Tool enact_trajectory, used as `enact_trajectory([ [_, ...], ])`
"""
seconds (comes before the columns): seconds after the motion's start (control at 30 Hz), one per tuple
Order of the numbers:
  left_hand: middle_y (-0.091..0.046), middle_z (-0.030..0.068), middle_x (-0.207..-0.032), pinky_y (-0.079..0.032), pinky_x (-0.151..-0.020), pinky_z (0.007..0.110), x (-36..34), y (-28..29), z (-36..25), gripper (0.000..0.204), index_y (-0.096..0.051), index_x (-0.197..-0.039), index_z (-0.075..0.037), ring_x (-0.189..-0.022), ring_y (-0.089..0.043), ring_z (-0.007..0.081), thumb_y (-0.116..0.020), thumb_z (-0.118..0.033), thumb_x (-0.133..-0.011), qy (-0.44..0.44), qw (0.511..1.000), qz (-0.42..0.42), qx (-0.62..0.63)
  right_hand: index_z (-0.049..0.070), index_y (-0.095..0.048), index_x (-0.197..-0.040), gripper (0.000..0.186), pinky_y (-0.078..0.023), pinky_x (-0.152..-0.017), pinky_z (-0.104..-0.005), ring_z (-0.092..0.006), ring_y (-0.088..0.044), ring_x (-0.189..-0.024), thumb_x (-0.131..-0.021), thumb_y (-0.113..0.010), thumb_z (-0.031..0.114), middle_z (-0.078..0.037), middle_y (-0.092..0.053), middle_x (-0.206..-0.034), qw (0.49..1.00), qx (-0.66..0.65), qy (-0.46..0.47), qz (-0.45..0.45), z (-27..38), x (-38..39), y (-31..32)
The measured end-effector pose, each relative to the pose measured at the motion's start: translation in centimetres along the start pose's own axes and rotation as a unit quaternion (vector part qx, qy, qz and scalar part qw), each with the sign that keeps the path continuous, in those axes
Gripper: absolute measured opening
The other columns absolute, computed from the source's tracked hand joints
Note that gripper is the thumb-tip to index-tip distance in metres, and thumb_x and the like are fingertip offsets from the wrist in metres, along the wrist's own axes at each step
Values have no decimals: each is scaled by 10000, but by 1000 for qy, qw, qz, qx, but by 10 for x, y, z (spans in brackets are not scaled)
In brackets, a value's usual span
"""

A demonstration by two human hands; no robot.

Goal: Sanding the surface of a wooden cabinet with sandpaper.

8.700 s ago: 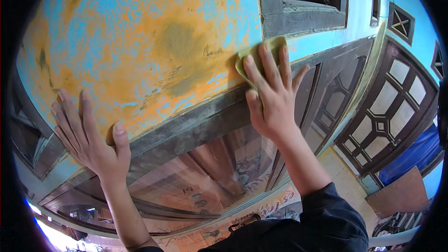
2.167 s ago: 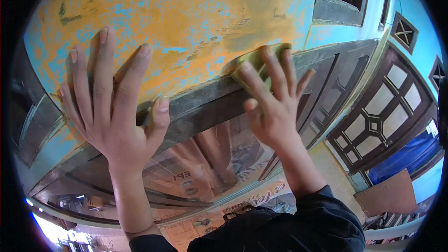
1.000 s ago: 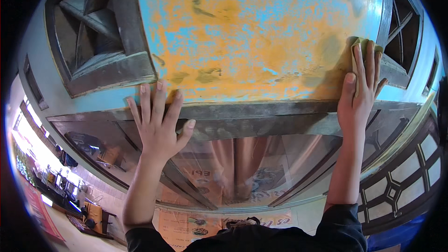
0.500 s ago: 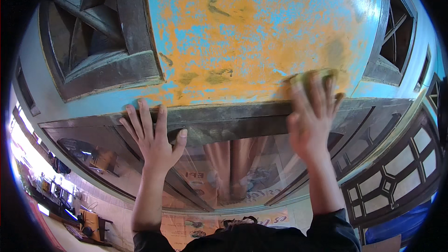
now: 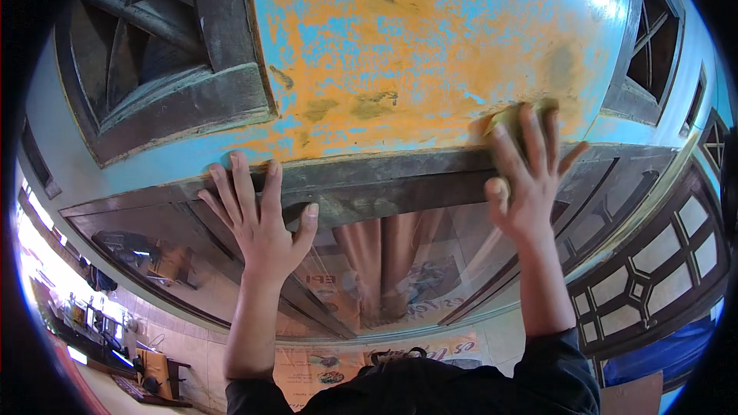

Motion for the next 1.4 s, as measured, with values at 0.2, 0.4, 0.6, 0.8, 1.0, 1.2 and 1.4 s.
enact_trajectory([
  [0.2,-318,175,-1514,86,-1099,640,-25,12,-13,550,-556,-1317,-141,-1426,-172,441,-554,-435,-852,-19,997,-62,32,233,-483,-1414,535,-77,-1106,-641,-365,-276,-1414,-957,-423,505,-86,-389,-1499,979,-62,-29,-193,-28,-60,18],
  [0.4,-365,106,-1509,-6,-1121,618,-88,30,-34,529,-547,-1332,-148,-1424,-232,384,-539,-438,-890,-115,993,-23,-22,298,-517,-1379,621,-12,-1130,-613,-365,-260,-1423,-873,-457,653,-67,-385,-1502,992,-37,86,-86,9,-103,22],
  [0.6,-283,179,-1530,-133,-1149,569,-159,55,-58,639,-375,-1444,-64,-1434,-215,383,-458,-456,-946,-130,986,58,-89,223,-462,-1423,552,-39,-1166,-571,-394,-211,-1432,-906,-519,409,-128,-301,-1539,994,22,106,7,41,-112,28],
  [0.8,-321,171,-1508,-171,-1136,570,-205,57,-76,553,-412,-1421,-74,-1408,-264,389,-427,-369,-953,-144,989,-44,-16,183,-407,-1452,611,-170,-1155,-565,-382,-214,-1433,-868,-573,248,-121,-327,-1529,981,32,97,-163,-8,-155,55],
  [1.0,-318,161,-1513,-182,-1148,541,-223,23,-61,533,-390,-1438,-81,-1416,-251,365,-421,-304,-955,-237,835,-435,239,205,-357,-1475,648,-100,-1179,-536,-357,-173,-1447,-873,-567,318,-106,-305,-1537,943,-156,256,-147,22,-140,30],
  [1.2,-327,164,-1507,-199,-1153,509,-225,51,-86,549,-388,-1439,-79,-1410,-267,360,-469,-303,-944,-161,974,-131,-87,177,-446,-1426,538,-191,-1155,-548,-343,-255,-1425,-919,-538,331,-110,-383,-1498,970,27,47,-238,-35,-184,60],
  [1.4,-331,147,-1509,-204,-1154,498,-232,57,-80,553,-390,-1431,-83,-1407,-276,348,-474,-326,-941,-174,958,-198,-115,190,-450,-1426,575,-182,-1155,-546,-340,-235,-1434,-913,-546,431,-106,-376,-1504,899,-371,197,-125,0,-169,48],
])
Point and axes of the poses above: each hand's wrist, its own x-axis away from the middle knuckle, its own y-axis out of the back of the hand, z = x × y, the point moved 5 cm from there along -x, towards the middle knuckle
